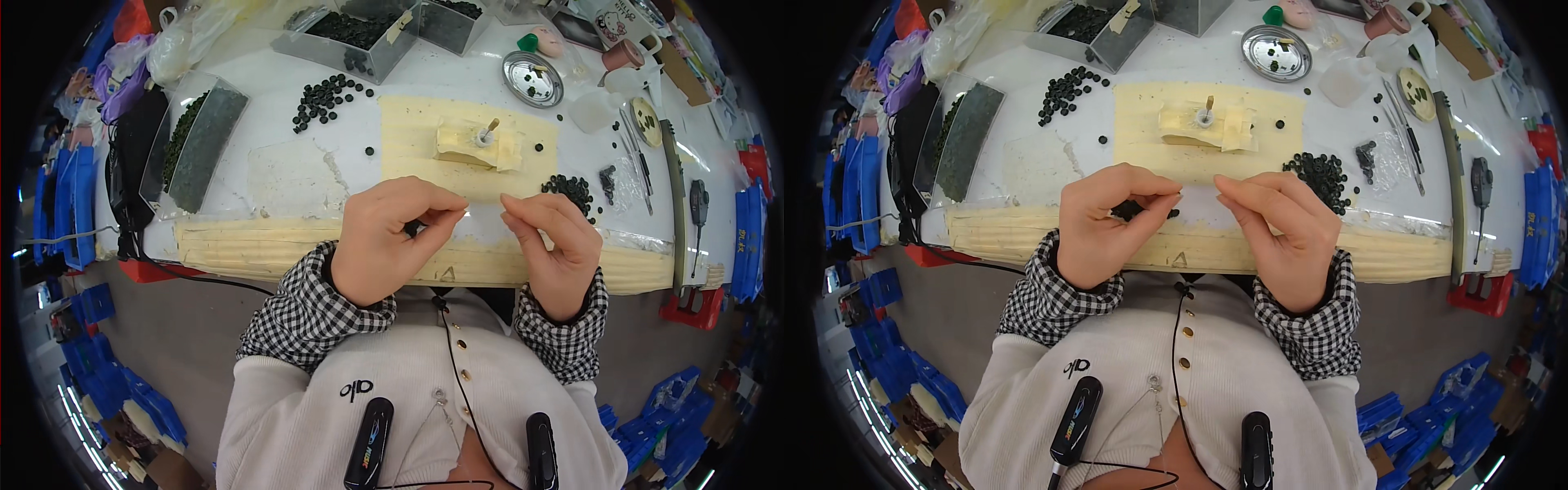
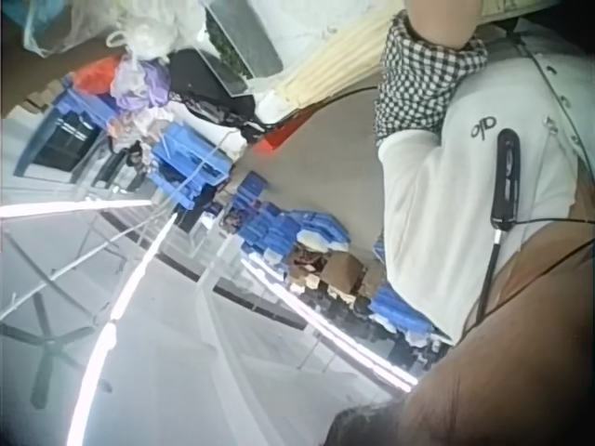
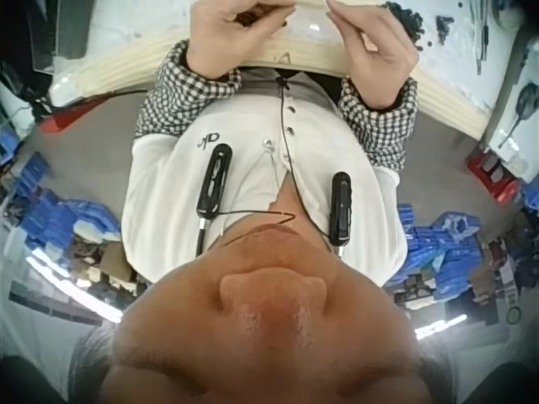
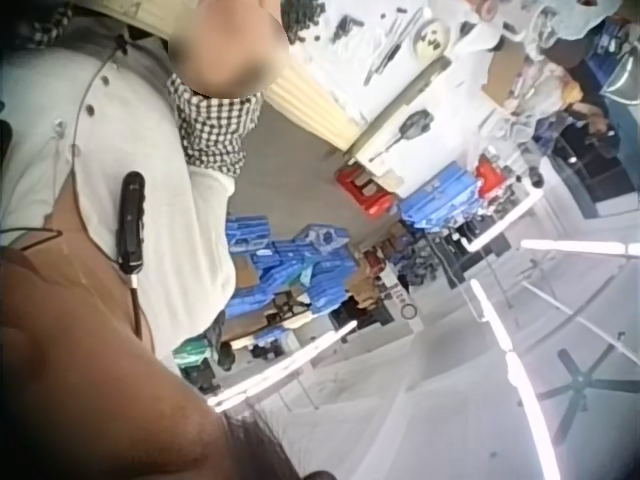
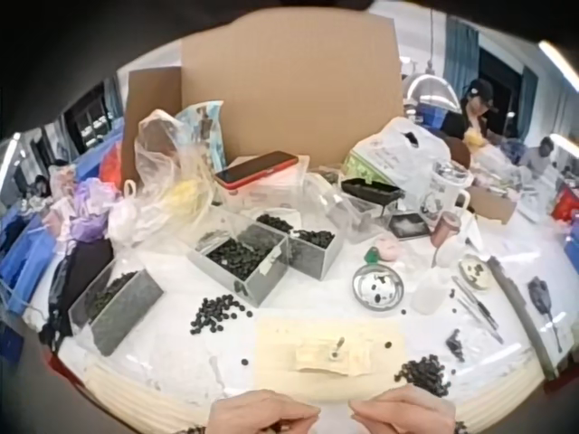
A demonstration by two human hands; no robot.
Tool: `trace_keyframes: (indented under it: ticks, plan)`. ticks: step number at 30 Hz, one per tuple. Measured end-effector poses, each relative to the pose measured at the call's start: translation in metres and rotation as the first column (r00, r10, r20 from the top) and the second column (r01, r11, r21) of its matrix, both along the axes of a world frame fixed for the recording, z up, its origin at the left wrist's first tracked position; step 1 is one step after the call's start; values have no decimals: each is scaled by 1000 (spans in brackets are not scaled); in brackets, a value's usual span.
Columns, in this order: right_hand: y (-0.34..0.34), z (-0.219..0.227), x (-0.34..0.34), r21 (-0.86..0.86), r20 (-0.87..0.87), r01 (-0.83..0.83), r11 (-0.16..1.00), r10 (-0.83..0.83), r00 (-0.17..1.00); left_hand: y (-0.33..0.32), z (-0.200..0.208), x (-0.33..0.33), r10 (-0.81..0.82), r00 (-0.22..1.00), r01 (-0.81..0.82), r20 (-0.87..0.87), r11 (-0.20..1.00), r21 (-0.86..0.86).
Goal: Assembling or inspecting small black plastic components using a wooden jig on a workbench.
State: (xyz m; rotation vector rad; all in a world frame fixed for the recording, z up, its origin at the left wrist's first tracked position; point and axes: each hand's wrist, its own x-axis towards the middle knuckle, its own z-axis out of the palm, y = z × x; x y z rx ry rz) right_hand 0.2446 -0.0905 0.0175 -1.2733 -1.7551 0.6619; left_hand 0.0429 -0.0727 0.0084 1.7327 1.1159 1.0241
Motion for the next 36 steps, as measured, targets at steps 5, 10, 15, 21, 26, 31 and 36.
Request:
trace_keyframes:
  ticks: [5,10,15,21,26,31,36]
  plan:
    - [6,-4,-12,-102,-329,-170,980,128,936,4,0,-3,-36,876,203,482,933,-298]
    - [4,-1,-24,-293,-586,-232,928,18,810,7,-3,-6,-26,743,317,669,894,-317]
    - [8,-9,-26,-259,-627,-273,927,54,777,9,-7,-9,-47,763,304,644,906,-295]
    - [10,-13,-28,-262,-698,-323,909,52,714,10,-8,-6,-26,735,294,678,913,-283]
    - [9,-14,-31,-263,-752,-356,897,40,658,11,-12,-10,-35,730,320,682,899,-297]
    - [11,-15,-29,-300,-831,-411,861,-25,556,9,-8,-7,38,726,273,687,900,-339]
    - [10,-16,-29,-327,-838,-408,852,-62,543,9,-13,-10,41,747,267,663,895,-357]
